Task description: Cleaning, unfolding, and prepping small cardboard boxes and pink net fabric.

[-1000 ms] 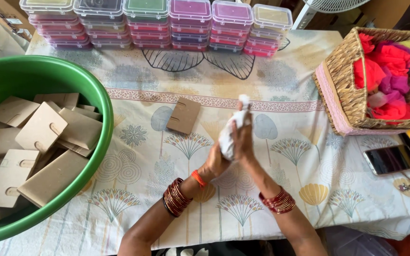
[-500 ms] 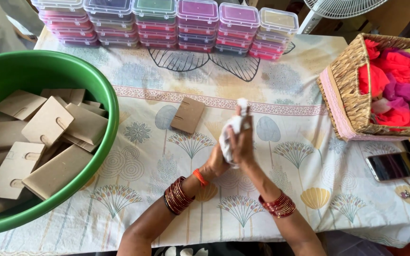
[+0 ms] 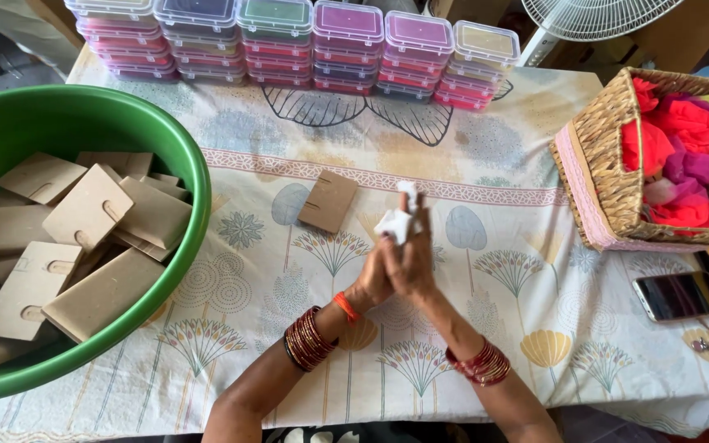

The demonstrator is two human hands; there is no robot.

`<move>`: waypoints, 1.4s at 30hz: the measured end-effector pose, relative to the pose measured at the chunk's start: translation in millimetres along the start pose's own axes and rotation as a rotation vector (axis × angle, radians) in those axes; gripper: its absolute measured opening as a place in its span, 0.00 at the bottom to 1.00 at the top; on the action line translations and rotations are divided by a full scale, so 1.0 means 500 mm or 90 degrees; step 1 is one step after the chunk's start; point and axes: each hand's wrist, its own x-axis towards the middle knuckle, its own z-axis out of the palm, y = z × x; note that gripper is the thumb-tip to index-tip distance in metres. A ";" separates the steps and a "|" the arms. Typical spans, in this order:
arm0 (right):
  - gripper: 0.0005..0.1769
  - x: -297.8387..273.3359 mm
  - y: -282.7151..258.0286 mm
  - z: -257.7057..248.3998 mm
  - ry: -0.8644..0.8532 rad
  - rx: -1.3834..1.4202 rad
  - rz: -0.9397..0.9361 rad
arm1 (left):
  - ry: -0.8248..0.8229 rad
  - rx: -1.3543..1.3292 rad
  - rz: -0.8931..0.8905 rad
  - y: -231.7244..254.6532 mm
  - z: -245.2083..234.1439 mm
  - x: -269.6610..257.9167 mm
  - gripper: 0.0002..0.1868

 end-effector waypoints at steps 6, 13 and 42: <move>0.38 -0.084 0.154 0.091 -0.155 0.539 0.546 | 0.011 0.114 -0.337 -0.003 0.032 -0.015 0.44; 0.37 -0.009 -0.023 -0.005 -0.112 0.527 0.277 | 0.044 0.031 -0.210 0.070 0.044 0.006 0.42; 0.42 -0.033 -0.012 0.015 -0.220 0.649 0.503 | 0.133 0.020 -0.274 0.097 0.068 0.018 0.41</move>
